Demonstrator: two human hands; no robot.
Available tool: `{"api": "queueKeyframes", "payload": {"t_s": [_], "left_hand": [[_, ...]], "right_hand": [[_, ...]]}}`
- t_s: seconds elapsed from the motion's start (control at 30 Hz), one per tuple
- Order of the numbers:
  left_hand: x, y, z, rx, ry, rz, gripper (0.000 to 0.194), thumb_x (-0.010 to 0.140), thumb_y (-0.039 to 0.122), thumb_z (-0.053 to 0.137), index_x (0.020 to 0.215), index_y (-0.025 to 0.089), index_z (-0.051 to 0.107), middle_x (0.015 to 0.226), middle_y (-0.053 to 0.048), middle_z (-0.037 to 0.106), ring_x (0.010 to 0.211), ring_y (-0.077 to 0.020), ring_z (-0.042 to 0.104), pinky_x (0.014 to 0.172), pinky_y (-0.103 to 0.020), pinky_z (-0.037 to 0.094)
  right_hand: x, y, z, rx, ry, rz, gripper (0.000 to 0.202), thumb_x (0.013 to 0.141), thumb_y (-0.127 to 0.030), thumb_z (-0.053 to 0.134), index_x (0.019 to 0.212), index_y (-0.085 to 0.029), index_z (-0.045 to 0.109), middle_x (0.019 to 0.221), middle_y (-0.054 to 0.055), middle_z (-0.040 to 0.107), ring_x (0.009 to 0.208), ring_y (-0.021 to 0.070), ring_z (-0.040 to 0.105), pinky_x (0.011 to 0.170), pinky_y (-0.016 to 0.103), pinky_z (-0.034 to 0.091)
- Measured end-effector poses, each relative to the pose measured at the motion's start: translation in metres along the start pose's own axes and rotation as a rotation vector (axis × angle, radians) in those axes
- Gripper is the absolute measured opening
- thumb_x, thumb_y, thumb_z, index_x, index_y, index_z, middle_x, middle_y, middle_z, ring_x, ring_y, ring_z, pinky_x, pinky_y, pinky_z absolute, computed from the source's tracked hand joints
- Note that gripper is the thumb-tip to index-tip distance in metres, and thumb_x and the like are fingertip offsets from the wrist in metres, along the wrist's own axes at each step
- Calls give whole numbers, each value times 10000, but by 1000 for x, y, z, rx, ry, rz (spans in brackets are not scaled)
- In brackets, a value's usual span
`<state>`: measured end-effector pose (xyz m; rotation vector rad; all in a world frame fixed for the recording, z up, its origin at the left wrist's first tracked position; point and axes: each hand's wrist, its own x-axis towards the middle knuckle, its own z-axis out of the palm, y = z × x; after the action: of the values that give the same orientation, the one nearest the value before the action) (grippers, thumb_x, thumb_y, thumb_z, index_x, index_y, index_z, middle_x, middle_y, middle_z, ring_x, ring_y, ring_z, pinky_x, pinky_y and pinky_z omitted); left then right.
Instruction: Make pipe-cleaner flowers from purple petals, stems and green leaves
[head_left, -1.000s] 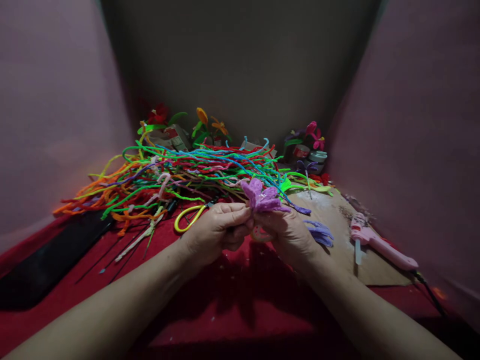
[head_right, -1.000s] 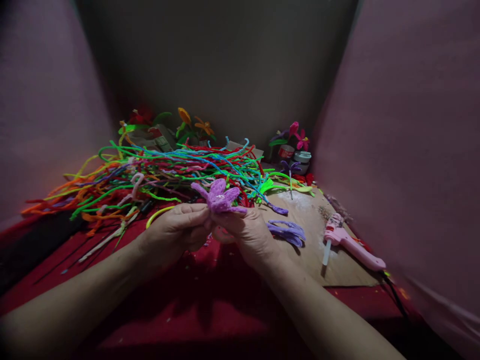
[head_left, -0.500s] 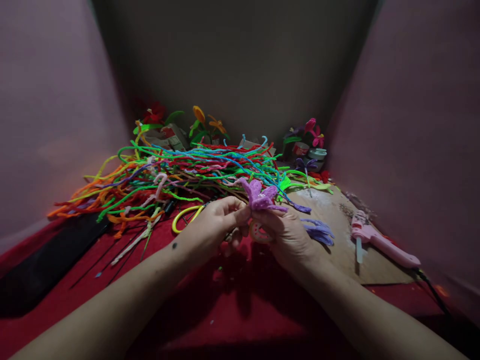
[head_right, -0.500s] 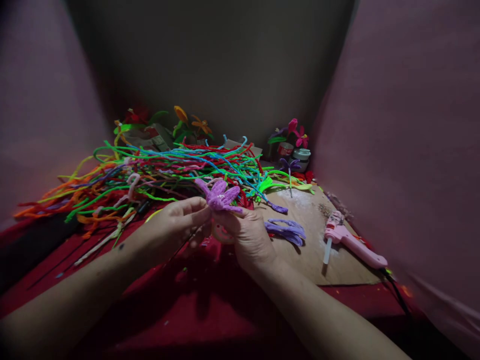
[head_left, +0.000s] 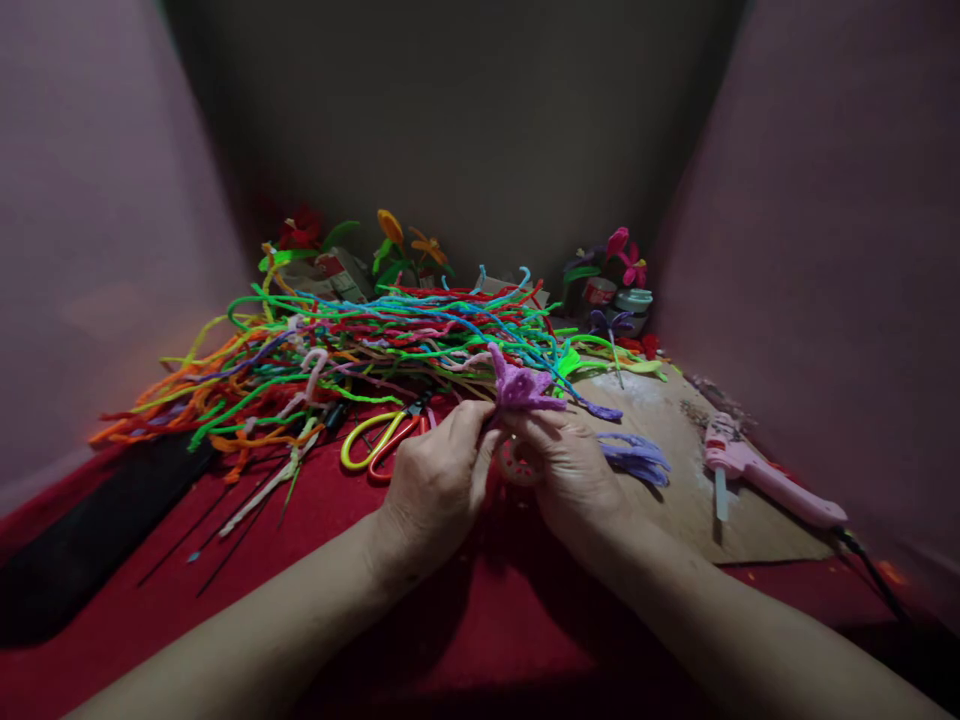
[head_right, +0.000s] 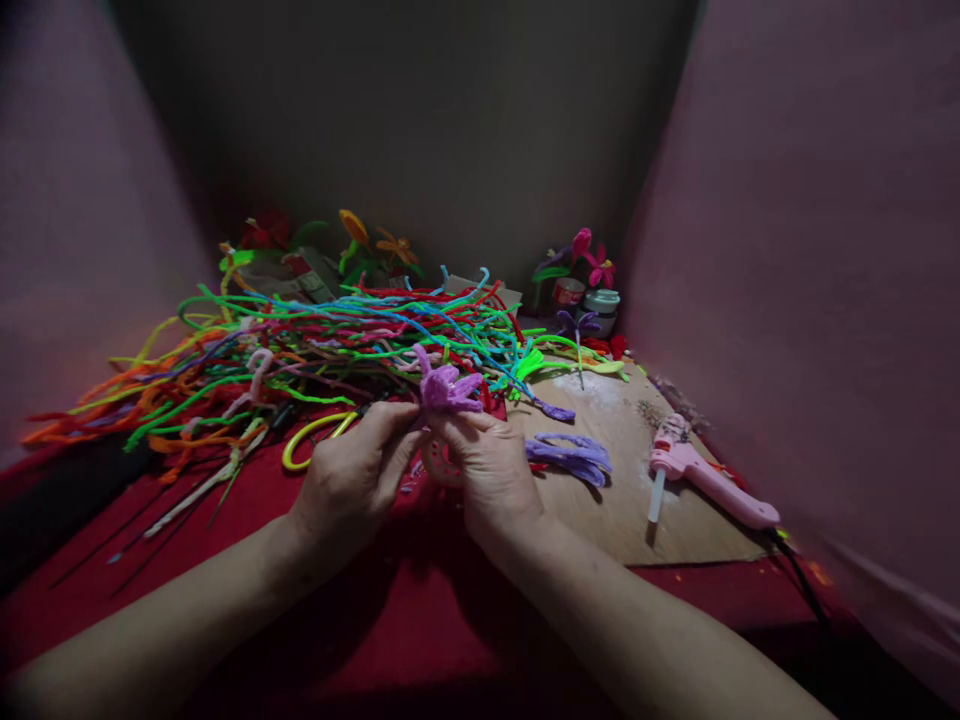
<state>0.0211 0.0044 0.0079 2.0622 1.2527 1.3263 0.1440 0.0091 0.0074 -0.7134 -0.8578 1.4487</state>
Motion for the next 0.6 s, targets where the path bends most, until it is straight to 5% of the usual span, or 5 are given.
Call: {"api": "queueKeyframes", "payload": {"t_s": [0.27, 0.6], "left_hand": [[3, 1, -5, 106, -28, 139, 122, 810, 187, 495, 848, 195, 611, 744, -29, 619, 656, -125, 557, 651, -215, 390], [3, 24, -14, -249, -28, -256, 127, 790, 280, 546, 848, 186, 610, 548, 47, 494, 446, -65, 389, 429, -175, 318]], "right_hand": [[-1, -2, 0, -28, -3, -51, 59, 636, -214, 708, 656, -170, 674, 636, -17, 577, 579, 104, 469, 617, 253, 405], [-2, -6, -2, -14, -83, -13, 172, 645, -232, 707, 571, -142, 580, 499, -55, 416, 464, 54, 297, 468, 222, 230]]}}
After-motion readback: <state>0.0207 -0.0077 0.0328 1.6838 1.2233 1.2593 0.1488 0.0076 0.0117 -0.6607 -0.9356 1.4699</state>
